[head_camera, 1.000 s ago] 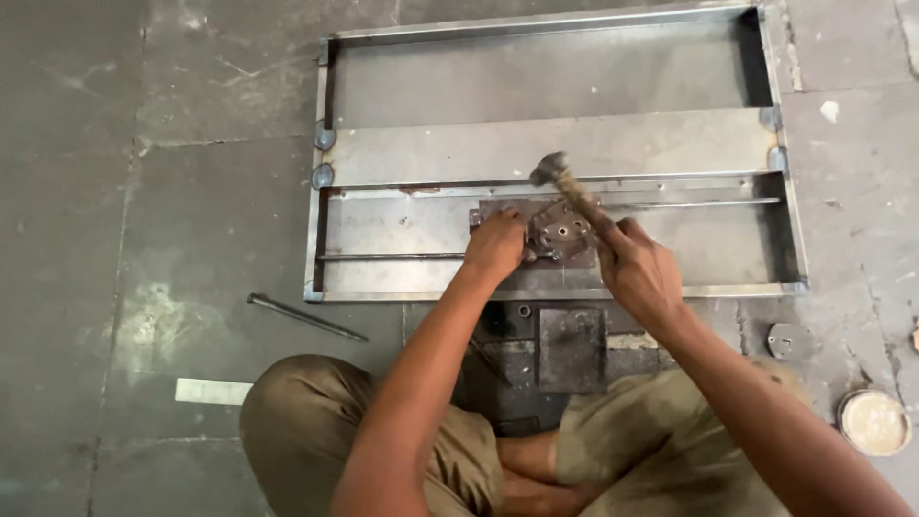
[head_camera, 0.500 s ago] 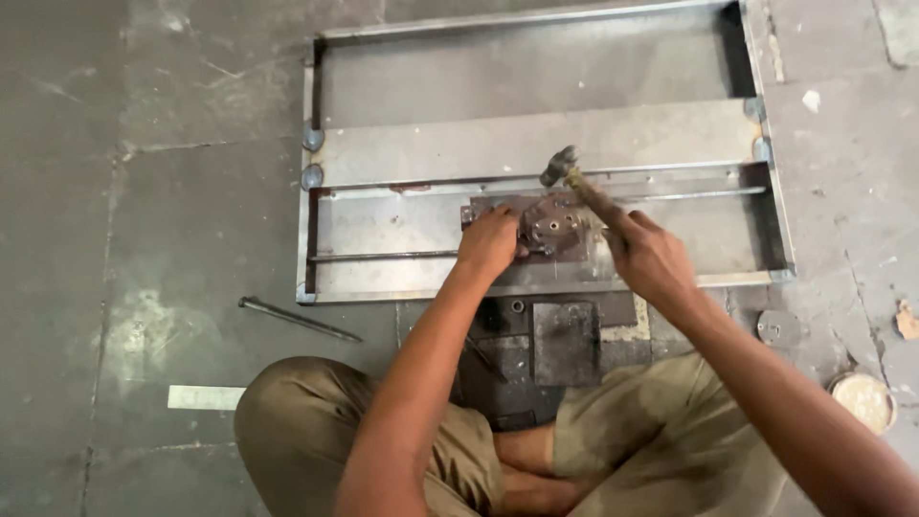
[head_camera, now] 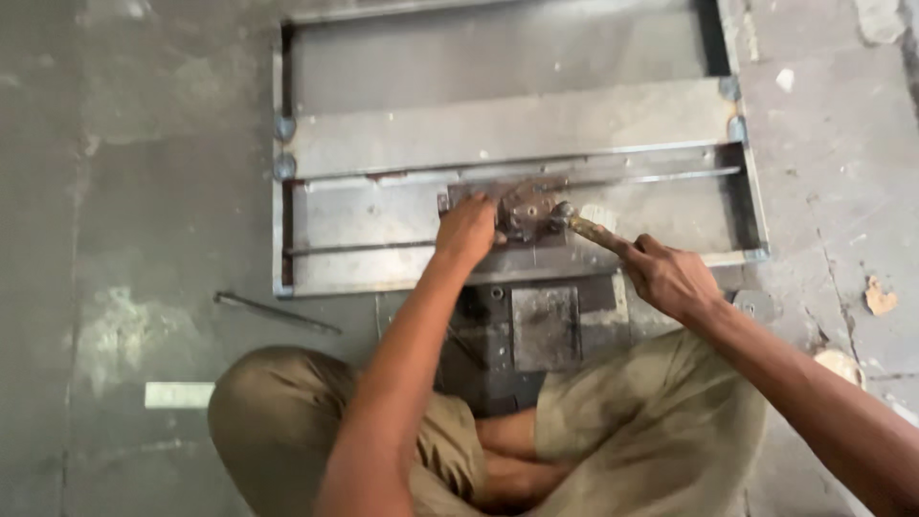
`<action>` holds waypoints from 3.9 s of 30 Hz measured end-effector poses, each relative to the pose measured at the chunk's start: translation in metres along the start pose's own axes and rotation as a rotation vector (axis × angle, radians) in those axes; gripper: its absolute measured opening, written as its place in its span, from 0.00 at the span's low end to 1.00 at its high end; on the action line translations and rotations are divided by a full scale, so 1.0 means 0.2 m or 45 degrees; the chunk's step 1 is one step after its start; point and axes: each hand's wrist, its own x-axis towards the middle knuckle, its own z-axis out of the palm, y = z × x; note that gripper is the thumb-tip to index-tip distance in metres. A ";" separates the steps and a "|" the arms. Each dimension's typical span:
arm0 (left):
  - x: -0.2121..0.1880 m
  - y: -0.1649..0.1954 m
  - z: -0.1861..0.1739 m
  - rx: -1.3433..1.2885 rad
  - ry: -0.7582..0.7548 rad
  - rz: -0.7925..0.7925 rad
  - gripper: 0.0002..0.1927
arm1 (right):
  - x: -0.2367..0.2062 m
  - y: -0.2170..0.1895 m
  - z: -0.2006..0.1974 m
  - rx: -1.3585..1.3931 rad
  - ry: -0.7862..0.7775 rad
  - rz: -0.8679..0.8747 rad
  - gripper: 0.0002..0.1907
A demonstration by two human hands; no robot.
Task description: The person fits a lock mechanism and sliding rods into a metal door frame, using a hammer and a punch to secure metal pins and components while working on the floor.
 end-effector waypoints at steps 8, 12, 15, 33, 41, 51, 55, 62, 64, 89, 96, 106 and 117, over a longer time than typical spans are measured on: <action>-0.02 0.03 -0.03 0.034 0.008 -0.048 0.24 | 0.02 -0.09 -0.13 -0.012 -0.159 0.198 0.29; -0.02 0.05 -0.08 0.019 -0.046 0.006 0.24 | -0.06 -0.12 -0.22 0.439 0.180 0.052 0.32; -0.02 0.03 -0.15 0.142 -0.167 0.112 0.28 | -0.24 -0.20 -0.23 0.747 -0.087 0.109 0.32; -0.11 -0.70 -0.40 0.529 -0.679 0.534 0.16 | 0.85 0.30 0.21 0.006 0.134 -0.327 0.11; -0.08 -0.91 -0.40 0.438 -0.874 0.435 0.14 | 0.83 0.56 0.39 -0.021 0.119 -0.523 0.07; -0.11 -0.97 -0.19 0.313 -0.782 0.604 0.14 | 0.86 0.59 0.54 -0.060 0.149 -0.625 0.04; -0.10 -1.07 -0.26 0.269 -0.672 0.595 0.12 | 0.78 0.58 0.50 0.052 0.100 -0.488 0.03; -0.15 -1.01 -0.23 0.246 -0.454 0.642 0.12 | 0.75 0.56 0.53 -0.015 0.168 -0.549 0.05; -0.16 -1.00 -0.23 0.284 -0.541 0.621 0.13 | 0.76 0.56 0.51 -0.042 0.111 -0.533 0.08; -0.58 -0.16 -0.07 0.480 -0.687 0.846 0.08 | -0.11 -0.37 -0.07 0.381 -1.050 0.711 0.22; -0.46 -0.05 -0.25 0.452 -0.465 1.074 0.08 | -0.57 -0.41 0.01 0.734 -0.389 0.759 0.25; 0.39 0.40 0.06 -0.505 0.066 0.390 0.22 | -0.47 -0.10 -0.23 0.755 0.324 0.688 0.43; 0.44 0.42 0.22 -0.479 -0.245 0.025 0.20 | -0.25 0.13 -0.41 0.566 0.391 0.398 0.38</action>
